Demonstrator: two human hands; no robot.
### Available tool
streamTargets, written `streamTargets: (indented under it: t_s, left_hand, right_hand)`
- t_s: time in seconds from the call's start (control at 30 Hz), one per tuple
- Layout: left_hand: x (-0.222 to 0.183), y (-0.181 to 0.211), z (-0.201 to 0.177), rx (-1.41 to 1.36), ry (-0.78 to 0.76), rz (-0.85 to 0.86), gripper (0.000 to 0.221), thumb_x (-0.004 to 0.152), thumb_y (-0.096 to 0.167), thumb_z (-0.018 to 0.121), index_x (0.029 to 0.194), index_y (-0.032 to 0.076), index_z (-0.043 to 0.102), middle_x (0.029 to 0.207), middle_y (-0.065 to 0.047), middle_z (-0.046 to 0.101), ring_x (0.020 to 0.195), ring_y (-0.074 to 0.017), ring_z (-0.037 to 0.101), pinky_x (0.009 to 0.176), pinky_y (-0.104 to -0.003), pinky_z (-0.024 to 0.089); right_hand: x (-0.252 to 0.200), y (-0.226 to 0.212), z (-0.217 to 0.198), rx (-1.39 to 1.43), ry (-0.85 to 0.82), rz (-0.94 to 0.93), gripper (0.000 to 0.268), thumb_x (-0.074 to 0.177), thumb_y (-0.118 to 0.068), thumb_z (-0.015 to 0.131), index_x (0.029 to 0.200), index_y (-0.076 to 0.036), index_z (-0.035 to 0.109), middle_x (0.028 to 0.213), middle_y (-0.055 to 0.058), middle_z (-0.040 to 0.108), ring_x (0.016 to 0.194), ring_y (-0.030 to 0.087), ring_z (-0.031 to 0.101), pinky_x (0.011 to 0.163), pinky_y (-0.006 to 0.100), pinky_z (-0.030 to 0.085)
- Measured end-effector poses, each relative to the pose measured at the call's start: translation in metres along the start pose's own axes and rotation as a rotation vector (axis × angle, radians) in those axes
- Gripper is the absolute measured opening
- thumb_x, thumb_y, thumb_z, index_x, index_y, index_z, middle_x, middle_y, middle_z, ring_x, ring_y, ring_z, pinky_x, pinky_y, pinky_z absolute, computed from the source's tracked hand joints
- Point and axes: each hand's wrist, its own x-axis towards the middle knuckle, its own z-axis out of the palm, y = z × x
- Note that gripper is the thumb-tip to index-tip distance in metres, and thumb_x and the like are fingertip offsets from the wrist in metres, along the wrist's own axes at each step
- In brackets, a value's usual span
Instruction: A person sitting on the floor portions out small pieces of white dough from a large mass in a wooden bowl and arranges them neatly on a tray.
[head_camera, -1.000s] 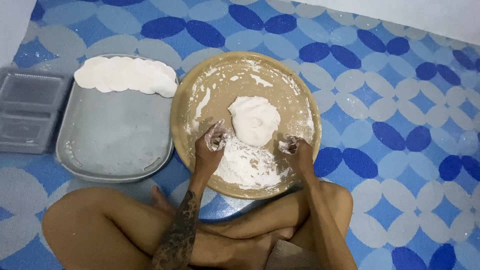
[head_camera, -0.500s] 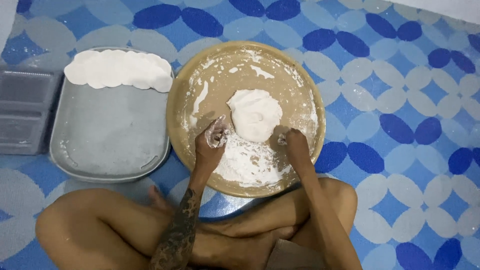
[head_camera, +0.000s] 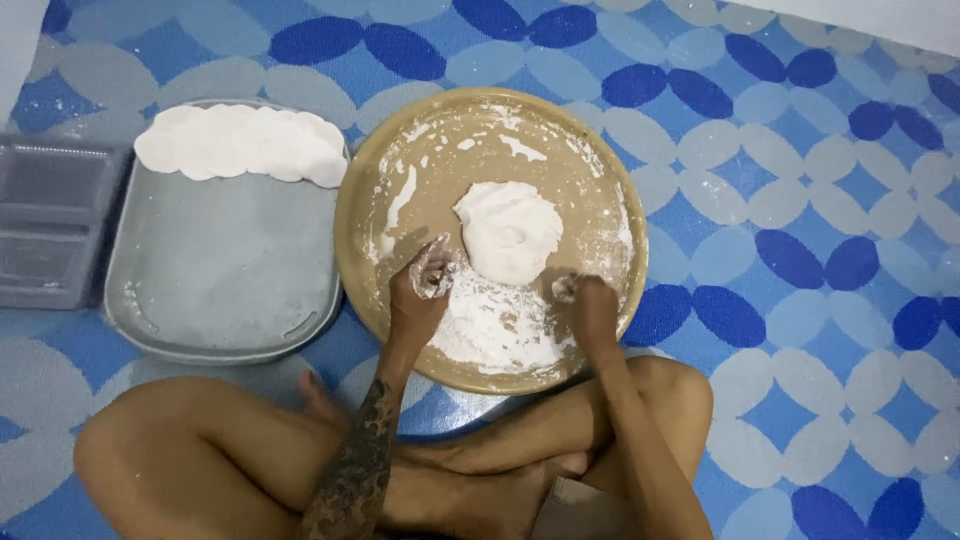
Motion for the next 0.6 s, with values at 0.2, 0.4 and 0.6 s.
streamTargets:
  t_s: [0.2, 0.4, 0.6]
  left_hand:
    - [0.001, 0.005, 0.0, 0.02, 0.005, 0.031, 0.056, 0.081, -0.008, 0.071, 0.135, 0.004, 0.064, 0.103, -0.019, 0.074, 0.095, -0.025, 0.073, 0.073, -0.032, 0.059]
    - [0.0, 0.01, 0.007, 0.025, 0.015, 0.067, 0.052, 0.084, -0.007, 0.069, 0.135, 0.006, 0.066, 0.102, -0.018, 0.075, 0.094, -0.0246, 0.073, 0.071, -0.035, 0.059]
    - [-0.009, 0.022, 0.002, -0.028, -0.028, 0.005, 0.051, 0.086, -0.003, 0.068, 0.136, 0.006, 0.064, 0.103, -0.02, 0.075, 0.09, -0.024, 0.072, 0.072, -0.033, 0.059]
  right_hand:
    - [-0.016, -0.004, -0.002, 0.016, 0.129, -0.053, 0.036, 0.069, -0.02, 0.092, 0.091, 0.005, 0.077, 0.087, 0.027, 0.07, 0.098, 0.047, 0.068, 0.111, 0.054, 0.042]
    - [-0.044, -0.049, -0.061, -0.165, -0.051, 0.034, 0.027, 0.089, -0.021, 0.076, 0.11, -0.005, 0.078, 0.11, 0.024, 0.066, 0.118, 0.041, 0.055, 0.089, 0.045, 0.052]
    - [-0.031, 0.05, 0.038, -0.267, 0.017, -0.111, 0.036, 0.084, -0.025, 0.079, 0.117, -0.011, 0.076, 0.127, 0.029, 0.052, 0.132, 0.057, 0.037, 0.091, 0.063, 0.041]
